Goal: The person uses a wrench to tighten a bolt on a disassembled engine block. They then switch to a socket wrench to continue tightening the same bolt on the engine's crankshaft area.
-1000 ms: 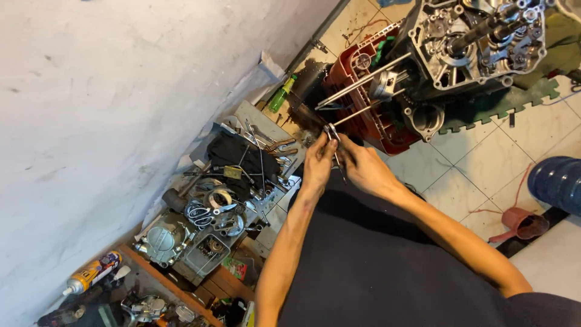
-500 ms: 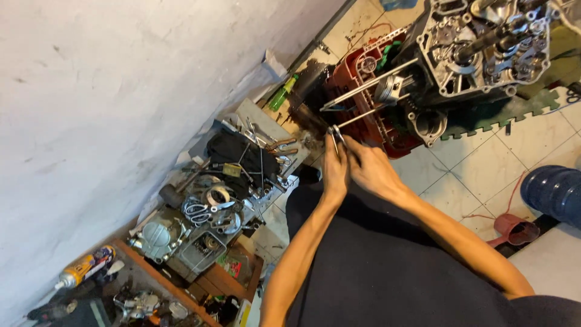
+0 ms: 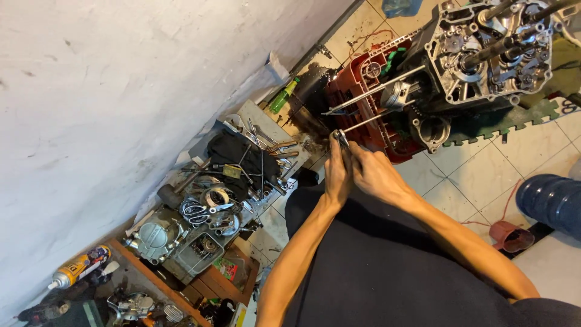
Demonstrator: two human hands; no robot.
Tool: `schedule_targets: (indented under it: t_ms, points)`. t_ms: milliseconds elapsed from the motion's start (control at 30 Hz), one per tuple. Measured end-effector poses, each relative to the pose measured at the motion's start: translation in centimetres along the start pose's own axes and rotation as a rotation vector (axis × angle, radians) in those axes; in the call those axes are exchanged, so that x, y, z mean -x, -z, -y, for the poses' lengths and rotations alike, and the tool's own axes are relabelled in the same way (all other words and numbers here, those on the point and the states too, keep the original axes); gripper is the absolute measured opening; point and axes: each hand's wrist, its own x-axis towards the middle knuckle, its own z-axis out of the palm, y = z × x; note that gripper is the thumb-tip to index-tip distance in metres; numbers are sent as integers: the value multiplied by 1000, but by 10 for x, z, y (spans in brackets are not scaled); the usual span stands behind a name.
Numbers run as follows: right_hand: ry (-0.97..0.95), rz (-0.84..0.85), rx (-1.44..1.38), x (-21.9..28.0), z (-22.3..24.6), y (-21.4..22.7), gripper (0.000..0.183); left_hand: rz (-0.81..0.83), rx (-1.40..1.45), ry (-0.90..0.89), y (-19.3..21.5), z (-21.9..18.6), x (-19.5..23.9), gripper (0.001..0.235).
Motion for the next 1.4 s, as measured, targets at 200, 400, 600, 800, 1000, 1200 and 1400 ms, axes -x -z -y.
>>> schedule_targets:
  t_ms: [200, 400, 600, 800, 1000, 1200, 1400]
  points:
    - [122, 8, 102, -3, -6, 1, 48, -34, -117, -152, 1, -3, -1, 58]
    - [77, 212, 227, -14, -27, 2, 26, -45, -124, -175, -1, 13, 2, 56]
    - [232, -25, -7, -5, -25, 2, 40, -49, -134, -194, 3, 3, -7, 60]
    - [-265, 79, -1281, 11, -38, -23, 32, -259, -287, -730, 14, -53, -14, 77]
    - [-442, 251, -1795, 13, -37, -30, 24, 127, 49, 123, 4, 1, -11, 82]
    - [-469, 311, -1845, 16, -32, -24, 23, 56, 31, -10, 8, -22, -6, 77]
    - [-484, 331, -1820, 15, -34, -18, 23, -20, -43, -125, 1, 3, -3, 82]
